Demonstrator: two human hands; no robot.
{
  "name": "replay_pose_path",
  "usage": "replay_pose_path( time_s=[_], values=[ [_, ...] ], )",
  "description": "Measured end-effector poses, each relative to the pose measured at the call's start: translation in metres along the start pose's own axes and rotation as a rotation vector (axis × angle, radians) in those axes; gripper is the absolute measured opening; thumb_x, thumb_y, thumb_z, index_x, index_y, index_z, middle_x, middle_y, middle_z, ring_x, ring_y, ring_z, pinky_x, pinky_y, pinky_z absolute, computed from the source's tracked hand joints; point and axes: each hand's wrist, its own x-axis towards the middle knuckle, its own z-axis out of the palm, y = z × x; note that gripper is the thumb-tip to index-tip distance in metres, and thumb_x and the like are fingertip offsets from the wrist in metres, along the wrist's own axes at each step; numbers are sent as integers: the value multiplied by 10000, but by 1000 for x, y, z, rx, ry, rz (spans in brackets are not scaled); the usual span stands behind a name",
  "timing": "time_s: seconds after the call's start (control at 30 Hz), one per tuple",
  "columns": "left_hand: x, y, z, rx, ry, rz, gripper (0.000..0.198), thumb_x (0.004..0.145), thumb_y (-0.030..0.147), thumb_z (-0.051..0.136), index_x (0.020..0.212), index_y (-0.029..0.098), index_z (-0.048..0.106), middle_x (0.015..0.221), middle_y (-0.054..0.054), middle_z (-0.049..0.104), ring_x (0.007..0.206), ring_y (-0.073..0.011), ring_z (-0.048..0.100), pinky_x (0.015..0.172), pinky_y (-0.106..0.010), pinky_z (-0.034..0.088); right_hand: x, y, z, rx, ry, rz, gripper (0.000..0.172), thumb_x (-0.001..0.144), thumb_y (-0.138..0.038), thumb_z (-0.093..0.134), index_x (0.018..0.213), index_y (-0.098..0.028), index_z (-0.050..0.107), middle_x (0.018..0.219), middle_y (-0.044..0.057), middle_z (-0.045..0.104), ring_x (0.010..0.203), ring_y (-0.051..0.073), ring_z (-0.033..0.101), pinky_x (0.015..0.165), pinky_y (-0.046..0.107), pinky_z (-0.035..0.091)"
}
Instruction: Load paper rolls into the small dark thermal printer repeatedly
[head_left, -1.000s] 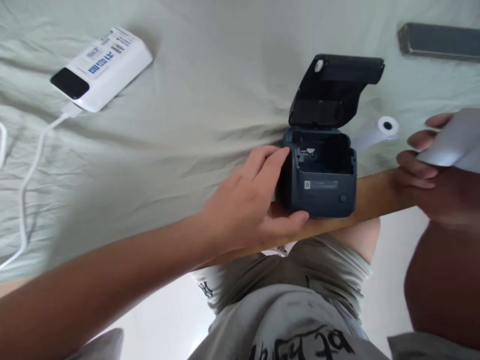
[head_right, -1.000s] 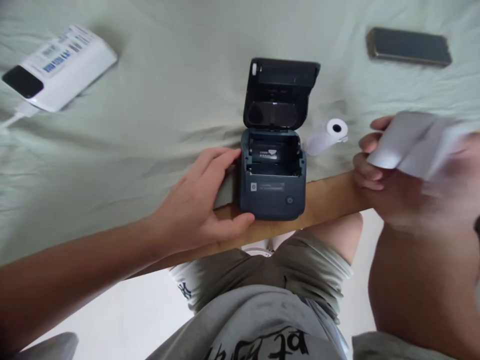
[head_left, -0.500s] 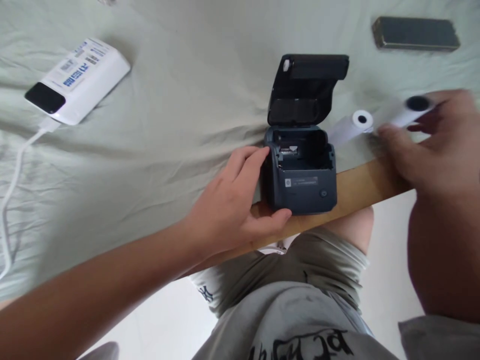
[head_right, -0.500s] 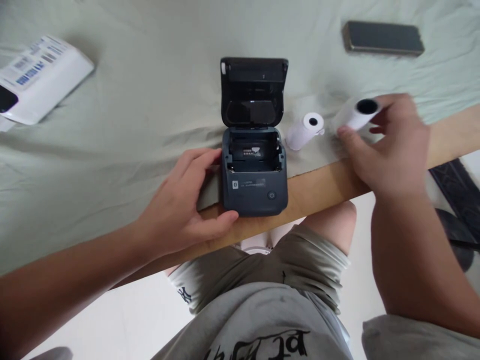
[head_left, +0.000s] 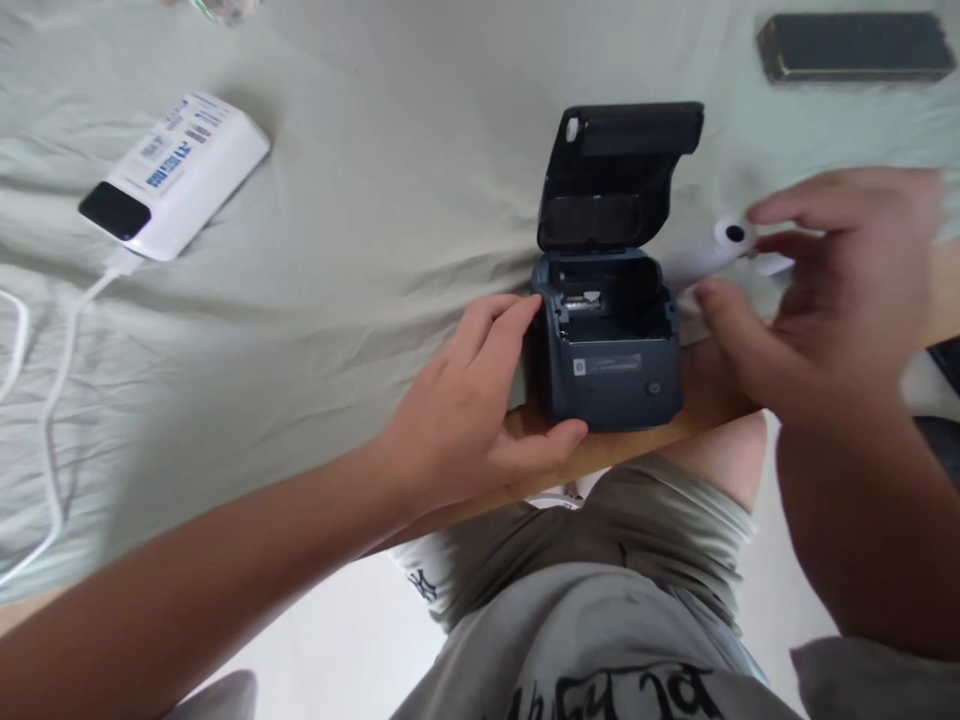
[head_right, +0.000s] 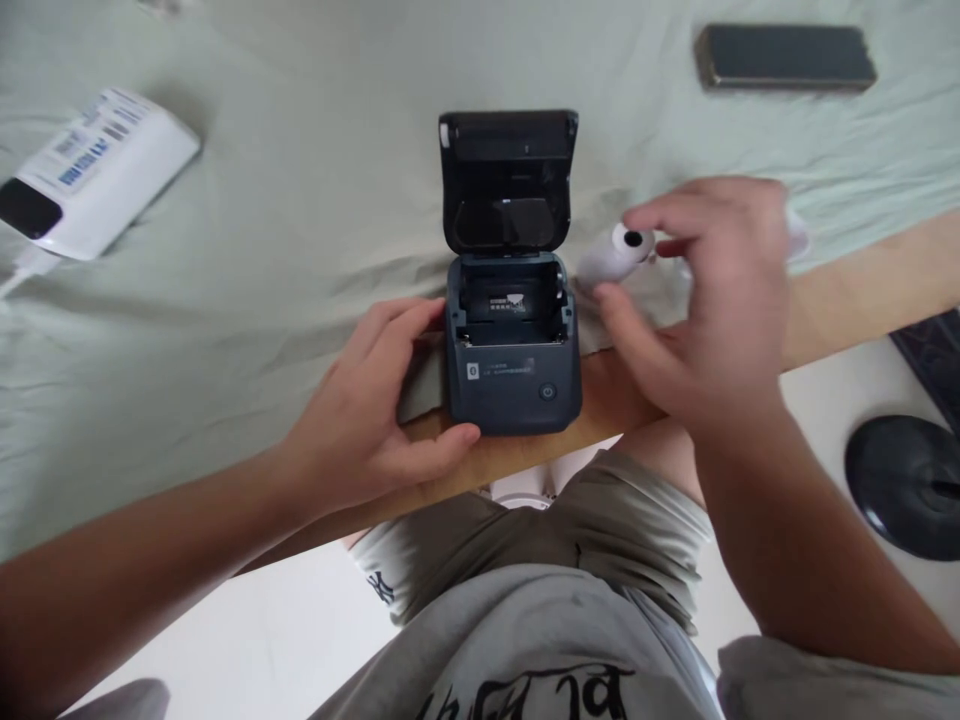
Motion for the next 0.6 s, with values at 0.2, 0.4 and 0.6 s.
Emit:
replay_pose_path(
  time_s=[0.2,0.4,0.6],
  values=[
    [0,-1,1,3,17,12,794,889,459,826,1605,231,569,1610,-174,675,1408,-413,733,1114,-575,706,3,1,25,227,-97,204,610,922,-333,774,1494,-330,561,1281,93,777,975,206,733,834,391,609],
    [0,-3,2,2,12,29,783,890,450,825,1600,243,568,1599,-168,681,1400,-407,737,1111,-563,704,5,-2,17,155,-140,133,496,895,-306,707,1391,-286,702,1394,139,783,1187,282,769,978,463,630],
    [0,-3,2,28,12,51,781,907,454,807,1605,201,565,1591,-185,682,1395,-394,741,1100,-537,703,8,-12,15,-11,-124,55,442,934,-246,652,1352,-266,794,1191,117,784,1119,272,767,1019,470,632]
  ],
)
